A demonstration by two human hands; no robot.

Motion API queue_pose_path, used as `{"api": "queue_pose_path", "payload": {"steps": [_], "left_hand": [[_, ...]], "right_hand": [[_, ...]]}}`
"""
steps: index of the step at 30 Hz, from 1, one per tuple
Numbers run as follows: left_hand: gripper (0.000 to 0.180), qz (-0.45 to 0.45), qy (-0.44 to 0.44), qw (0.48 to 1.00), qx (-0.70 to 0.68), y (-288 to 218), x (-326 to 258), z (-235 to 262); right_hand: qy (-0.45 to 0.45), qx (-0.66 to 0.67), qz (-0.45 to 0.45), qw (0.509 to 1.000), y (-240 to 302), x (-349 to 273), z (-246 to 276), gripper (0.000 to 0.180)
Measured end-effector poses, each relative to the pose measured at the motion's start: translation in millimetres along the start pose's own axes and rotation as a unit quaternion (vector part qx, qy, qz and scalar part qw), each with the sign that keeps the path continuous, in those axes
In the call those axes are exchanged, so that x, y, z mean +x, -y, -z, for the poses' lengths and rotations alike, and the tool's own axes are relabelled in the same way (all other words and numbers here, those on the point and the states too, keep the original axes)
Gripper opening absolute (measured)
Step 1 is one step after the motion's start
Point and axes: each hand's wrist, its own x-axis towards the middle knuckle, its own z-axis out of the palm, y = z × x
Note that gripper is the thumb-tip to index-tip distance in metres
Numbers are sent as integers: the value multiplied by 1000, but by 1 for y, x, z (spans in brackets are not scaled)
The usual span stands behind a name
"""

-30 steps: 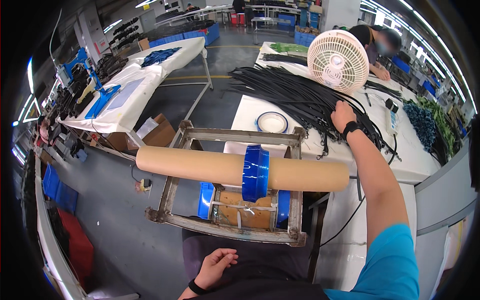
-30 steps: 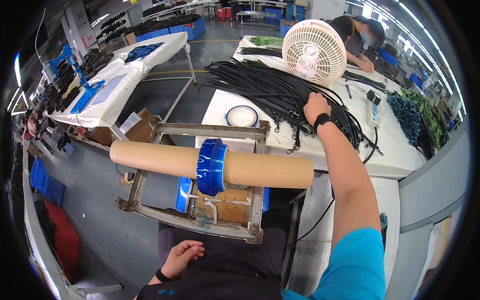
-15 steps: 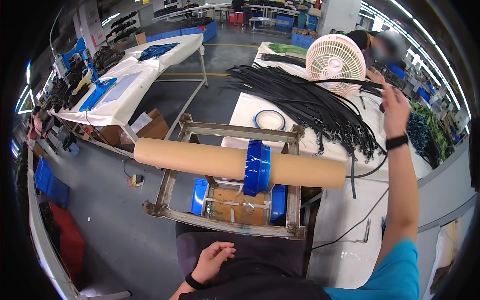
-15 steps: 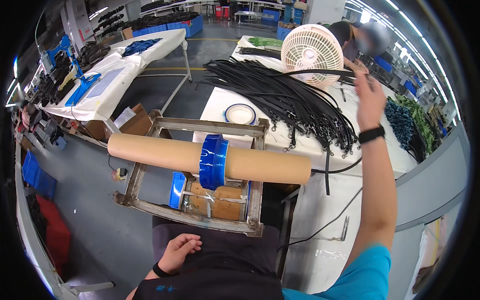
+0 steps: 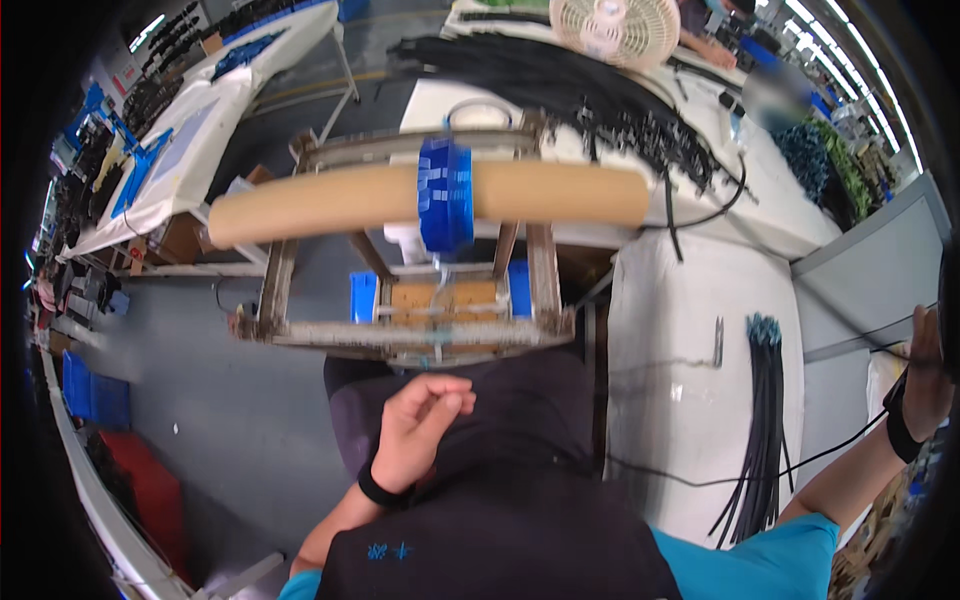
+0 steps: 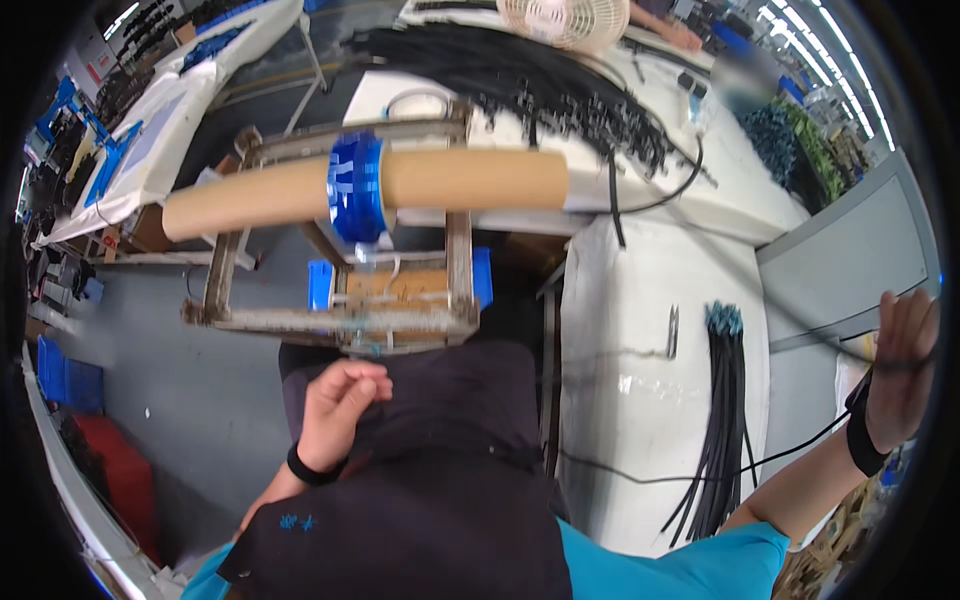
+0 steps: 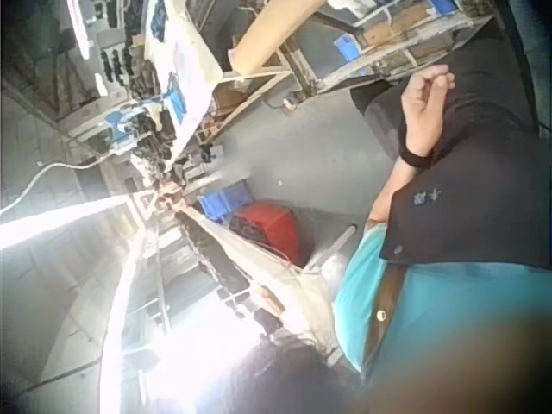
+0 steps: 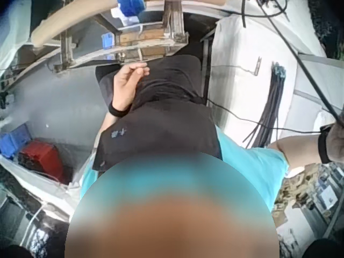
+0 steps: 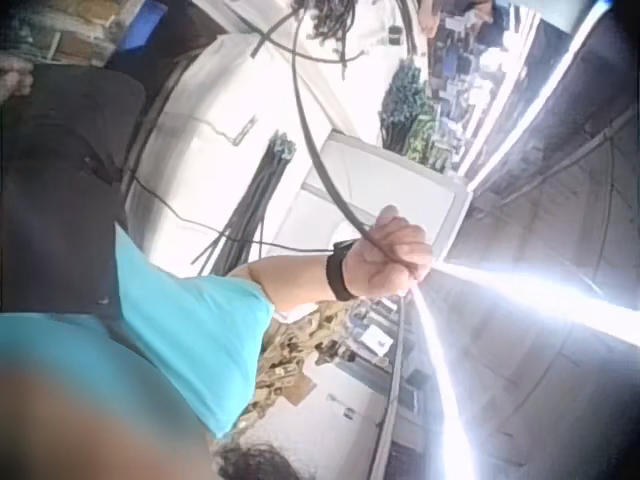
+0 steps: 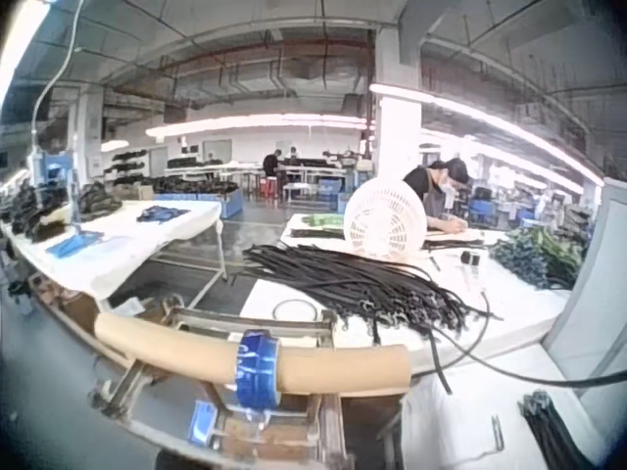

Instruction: The recorder is assembling small hardware components onto black straps.

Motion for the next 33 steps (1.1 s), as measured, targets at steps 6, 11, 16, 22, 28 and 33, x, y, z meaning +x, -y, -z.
{"api": "queue_pose_path", "payload": {"steps": [6, 11, 16, 22, 28, 33], "left_hand": [[33, -195, 260, 938, 122, -44, -3, -19], [44, -150, 262, 923, 239, -24, -28, -39], [27, 1, 257, 963, 82, -8, -42, -26], [36, 103, 283, 946, -123, -7, -43, -19], [37, 127, 289, 939, -137, -3, -38, -21], [32, 150, 323, 934, 11, -3, -36, -18]], "right_hand": [[698, 161, -108, 690, -77, -26, -112, 29], [485, 51, -258, 834, -94, -113, -243, 17], [426, 192, -420, 778, -95, -134, -285, 15], [286, 381, -451, 755, -116, -172, -290, 42], [307, 329, -317, 834, -125, -174, -301, 27], [321, 354, -461, 747, -111, -165, -300, 27]]}}
